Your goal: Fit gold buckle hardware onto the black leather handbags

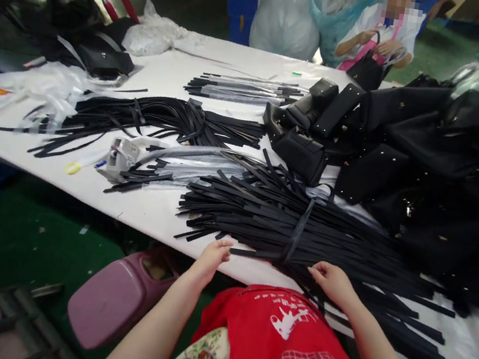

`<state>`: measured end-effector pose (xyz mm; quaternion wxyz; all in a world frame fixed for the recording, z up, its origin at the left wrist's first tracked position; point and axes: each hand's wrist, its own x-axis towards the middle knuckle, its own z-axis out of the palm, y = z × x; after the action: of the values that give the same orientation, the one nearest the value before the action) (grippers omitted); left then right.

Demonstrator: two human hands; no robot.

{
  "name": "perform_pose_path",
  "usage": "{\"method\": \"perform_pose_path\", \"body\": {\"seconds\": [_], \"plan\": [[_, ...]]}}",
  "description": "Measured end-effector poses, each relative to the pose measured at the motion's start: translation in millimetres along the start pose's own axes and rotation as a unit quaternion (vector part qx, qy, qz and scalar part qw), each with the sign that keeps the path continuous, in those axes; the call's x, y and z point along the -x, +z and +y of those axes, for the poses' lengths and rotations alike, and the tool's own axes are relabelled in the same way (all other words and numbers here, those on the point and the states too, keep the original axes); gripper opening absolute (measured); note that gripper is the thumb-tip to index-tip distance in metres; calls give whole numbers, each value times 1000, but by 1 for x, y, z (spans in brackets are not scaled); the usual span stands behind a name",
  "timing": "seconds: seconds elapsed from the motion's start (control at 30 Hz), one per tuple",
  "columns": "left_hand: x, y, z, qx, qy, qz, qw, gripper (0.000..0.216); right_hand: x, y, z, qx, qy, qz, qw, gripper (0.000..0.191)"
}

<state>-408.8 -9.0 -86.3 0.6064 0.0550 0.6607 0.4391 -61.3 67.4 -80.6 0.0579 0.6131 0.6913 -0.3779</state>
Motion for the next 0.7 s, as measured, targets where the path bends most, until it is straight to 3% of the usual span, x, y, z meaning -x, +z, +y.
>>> {"method": "perform_pose_path", "body": {"seconds": [0.13,0.37,0.5,0.7], "plan": [[7,-23,-2,77,9,34,996,23,-13,-5,8,40,-29,-32,998,24],[34,-25,-9,155,53,106,981,9,-36,-19,5,83,-136,-85,984,27],[52,-25,-20,179,73,156,969,9,-53,-17,30,95,-168,-132,972,38],[72,-33,-38,194,100,232,948,28,-91,0,68,87,-174,-196,961,47]]}}
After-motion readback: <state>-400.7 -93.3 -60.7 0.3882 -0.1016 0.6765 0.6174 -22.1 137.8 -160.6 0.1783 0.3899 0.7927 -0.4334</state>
